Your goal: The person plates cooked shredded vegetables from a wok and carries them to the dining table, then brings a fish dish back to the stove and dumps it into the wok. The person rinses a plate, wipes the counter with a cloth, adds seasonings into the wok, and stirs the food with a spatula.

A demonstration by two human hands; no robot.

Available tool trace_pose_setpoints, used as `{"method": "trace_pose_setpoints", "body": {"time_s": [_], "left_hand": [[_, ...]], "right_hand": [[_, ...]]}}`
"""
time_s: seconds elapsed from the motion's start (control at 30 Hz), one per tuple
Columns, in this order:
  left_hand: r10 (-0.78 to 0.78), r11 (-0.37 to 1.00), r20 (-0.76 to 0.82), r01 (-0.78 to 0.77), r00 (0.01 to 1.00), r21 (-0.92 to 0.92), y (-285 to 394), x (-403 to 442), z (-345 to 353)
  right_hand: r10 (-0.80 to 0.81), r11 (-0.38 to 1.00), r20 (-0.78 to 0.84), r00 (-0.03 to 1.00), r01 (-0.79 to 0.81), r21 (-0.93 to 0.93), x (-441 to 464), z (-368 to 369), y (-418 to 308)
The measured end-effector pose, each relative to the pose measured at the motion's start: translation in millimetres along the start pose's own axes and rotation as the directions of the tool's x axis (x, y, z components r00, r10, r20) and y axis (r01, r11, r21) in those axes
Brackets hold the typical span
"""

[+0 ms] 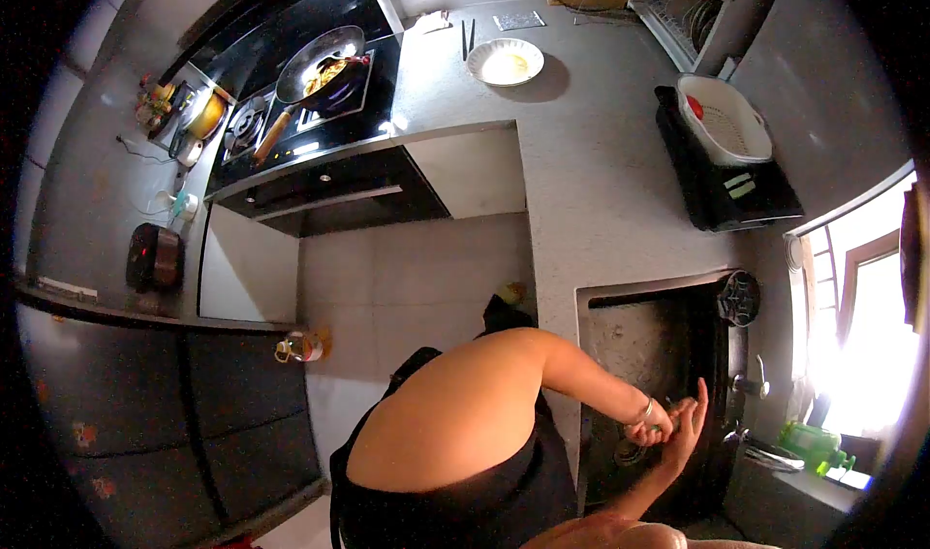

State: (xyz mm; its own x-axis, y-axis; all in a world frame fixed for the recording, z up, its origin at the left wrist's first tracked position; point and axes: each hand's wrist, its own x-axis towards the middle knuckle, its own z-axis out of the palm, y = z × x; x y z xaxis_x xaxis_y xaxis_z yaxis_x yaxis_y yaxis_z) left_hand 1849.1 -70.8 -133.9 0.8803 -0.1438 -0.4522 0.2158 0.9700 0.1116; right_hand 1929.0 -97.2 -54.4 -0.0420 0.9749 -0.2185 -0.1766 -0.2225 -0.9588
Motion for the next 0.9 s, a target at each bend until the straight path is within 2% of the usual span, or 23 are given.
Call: {"method": "trace_pose_setpoints", "body": {"time_s": [0.07,0.1,0.13,0.17,0.2,0.23,0.27,0.3,0.33,0.37,0.4,0.47,0.5,0.6,0.63,0.67,0.73,0.77,0.8,0.83,0.87,0.9], "left_hand": [[0.087,0.95,-0.229,-0.012,0.97,0.313,-9.0,0.1,2.6],[0.021,0.982,-0.284,-0.074,0.959,-0.176,-11.0,4.6,3.8],[-0.063,0.773,-0.302,-0.145,0.951,-0.618,-12.9,13.5,0.6],[-0.147,0.374,-0.279,-0.208,0.949,-0.904,-14.9,23.7,-5.8],[-0.21,-0.115,-0.221,-0.248,0.953,-0.962,-17.4,32.9,-14.3],[-0.103,-0.644,-0.036,-0.094,0.994,-0.76,-21.4,40.7,-26.2],[0.009,-0.957,0.15,0.052,0.989,-0.286,-25.2,46.4,-36.7],[0.37,-0.889,0.23,0.27,0.9,0.37,-32.1,52.8,-54.2],[0.668,-0.404,0.062,0.291,0.741,0.867,-38.3,57.0,-69.6],[0.732,-0.099,-0.096,0.245,0.675,0.964,-41.7,50.2,-70.7],[0.77,0.207,-0.251,0.143,0.586,0.968,-45.1,42.5,-71.1],[0.791,0.103,-0.213,0.218,0.574,0.971,-46.7,7.1,-59.7],[0.825,0.039,-0.143,0.198,0.547,0.979,-48.0,24.7,-79.8],[0.803,0.011,-0.138,0.217,0.58,0.976,-27.4,9.9,-61.7],[0.831,-0.015,-0.124,0.245,0.542,0.969,-20.7,7.4,-53.8],[0.79,-0.001,-0.139,0.228,0.597,0.974,-10.7,0.9,-49.3],[0.769,-0.119,-0.101,0.296,0.632,0.948,0.7,-7.9,-52.1],[0.761,-0.155,-0.09,0.314,0.643,0.937,5.4,-13.2,-54.1],[0.754,-0.19,-0.077,0.329,0.652,0.925,7.5,-26.5,-52.4],[0.751,-0.224,-0.066,0.347,0.657,0.911,7.8,-36.3,-51.6],[0.758,-0.225,-0.072,0.363,0.648,0.904,5.5,-48.2,-44.2],[0.767,-0.224,-0.079,0.381,0.636,0.897,4.1,-61.6,-31.5]], "right_hand": [[0.095,0.973,-0.061,0.994,-0.105,-0.205,3.2,-5.2,13.2],[0.041,0.954,-0.062,0.997,-0.057,-0.294,8.7,-12.0,31.0],[0.091,0.955,-0.119,0.989,-0.12,-0.27,9.0,-9.0,37.2],[0.094,0.946,-0.143,0.985,-0.133,-0.294,11.9,-13.7,49.9],[0.096,0.938,-0.167,0.981,-0.145,-0.316,14.1,-17.0,63.6],[0.097,0.942,-0.228,0.969,-0.163,-0.293,15.7,-18.7,75.3],[0.061,0.947,-0.255,0.965,-0.136,-0.291,18.9,-27.5,93.2],[0.073,0.957,-0.358,0.931,-0.167,-0.238,20.4,-28.1,106.7],[0.089,0.965,-0.455,0.886,-0.19,-0.182,21.0,-26.7,117.6],[0.074,0.981,-0.508,0.858,-0.155,-0.118,18.6,-25.5,128.9],[0.078,0.984,-0.565,0.821,-0.154,-0.088,21.0,-36.9,153.8],[0.185,0.969,-0.7,0.689,-0.246,0.014,23.0,-30.0,162.8],[0.216,0.97,-0.707,0.673,-0.231,0.076,23.3,-29.9,164.8],[0.098,0.995,-0.55,0.83,-0.083,0.052,21.9,-42.2,151.2],[0.168,0.965,-0.356,0.919,-0.079,0.252,18.7,-44.6,132.4],[0.212,0.929,-0.236,0.948,-0.121,0.349,15.0,-47.2,113.1],[0.152,0.896,-0.162,0.975,-0.067,0.438,4.0,-35.2,80.9],[0.158,0.909,-0.172,0.972,-0.076,0.411,-9.4,-26.0,66.3],[0.396,0.902,-0.165,0.903,-0.349,0.256,-1.0,-87.5,129.3],[0.319,0.945,-0.269,0.909,-0.328,0.014,-8.0,-97.2,149.9],[0.217,0.925,-0.348,0.912,-0.306,-0.226,-12.1,-99.3,166.7],[0.096,0.844,-0.4,0.912,-0.287,-0.453,-13.5,-94.2,174.0]]}}
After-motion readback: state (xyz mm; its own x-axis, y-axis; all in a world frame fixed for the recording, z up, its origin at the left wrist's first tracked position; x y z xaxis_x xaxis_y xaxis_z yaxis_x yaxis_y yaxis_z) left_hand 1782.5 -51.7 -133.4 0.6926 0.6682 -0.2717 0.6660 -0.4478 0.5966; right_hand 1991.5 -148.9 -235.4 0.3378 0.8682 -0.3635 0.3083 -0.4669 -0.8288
